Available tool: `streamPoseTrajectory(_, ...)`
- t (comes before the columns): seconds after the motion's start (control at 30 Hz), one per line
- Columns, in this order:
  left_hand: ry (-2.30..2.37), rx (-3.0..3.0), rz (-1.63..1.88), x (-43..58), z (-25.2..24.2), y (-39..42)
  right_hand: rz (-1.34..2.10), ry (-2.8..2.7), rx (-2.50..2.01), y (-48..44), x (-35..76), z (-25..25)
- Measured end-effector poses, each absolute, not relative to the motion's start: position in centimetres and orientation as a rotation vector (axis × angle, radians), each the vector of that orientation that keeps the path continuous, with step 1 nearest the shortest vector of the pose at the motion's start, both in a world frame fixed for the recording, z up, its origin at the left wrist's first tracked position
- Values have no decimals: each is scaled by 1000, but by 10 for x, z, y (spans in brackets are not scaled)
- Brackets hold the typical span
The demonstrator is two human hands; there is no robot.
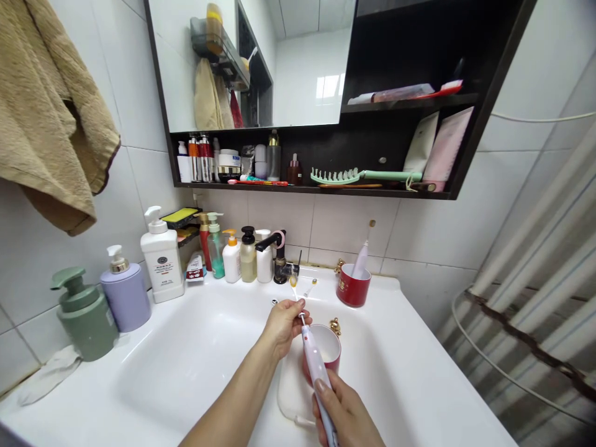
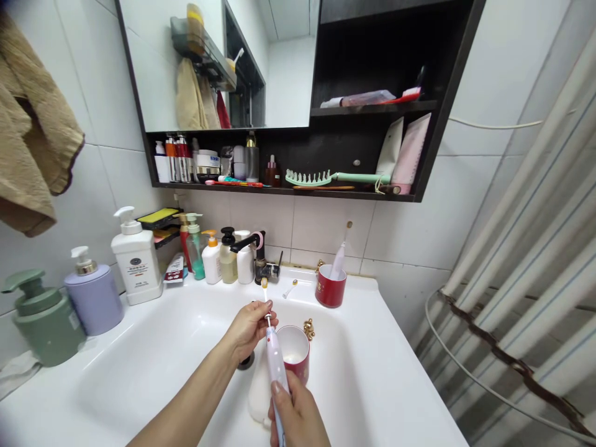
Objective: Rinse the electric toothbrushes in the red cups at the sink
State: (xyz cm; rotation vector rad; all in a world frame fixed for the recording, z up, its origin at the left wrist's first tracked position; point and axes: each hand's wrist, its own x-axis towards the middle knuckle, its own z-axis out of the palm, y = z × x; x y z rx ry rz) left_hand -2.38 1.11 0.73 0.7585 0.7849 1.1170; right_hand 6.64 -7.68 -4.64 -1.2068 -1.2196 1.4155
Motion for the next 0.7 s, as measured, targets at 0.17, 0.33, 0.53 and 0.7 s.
streamPoseTrajectory(0.17,818,804,1146,-17,7,9,1296,-1239,-1311,-76,67,-50)
streamPoseTrajectory(0.33,820,823,1135,-13,6,6,1305,-1198,-1296,-76,67,-49)
streamPoseTrajectory(0.53,794,835,1149,-11,7,3,1241,-1177,-1351,-77,65,-47)
streamPoseTrajectory(0.7,792,842,1160,-9,7,3,1174,-1196,-1369,-76,64,-45)
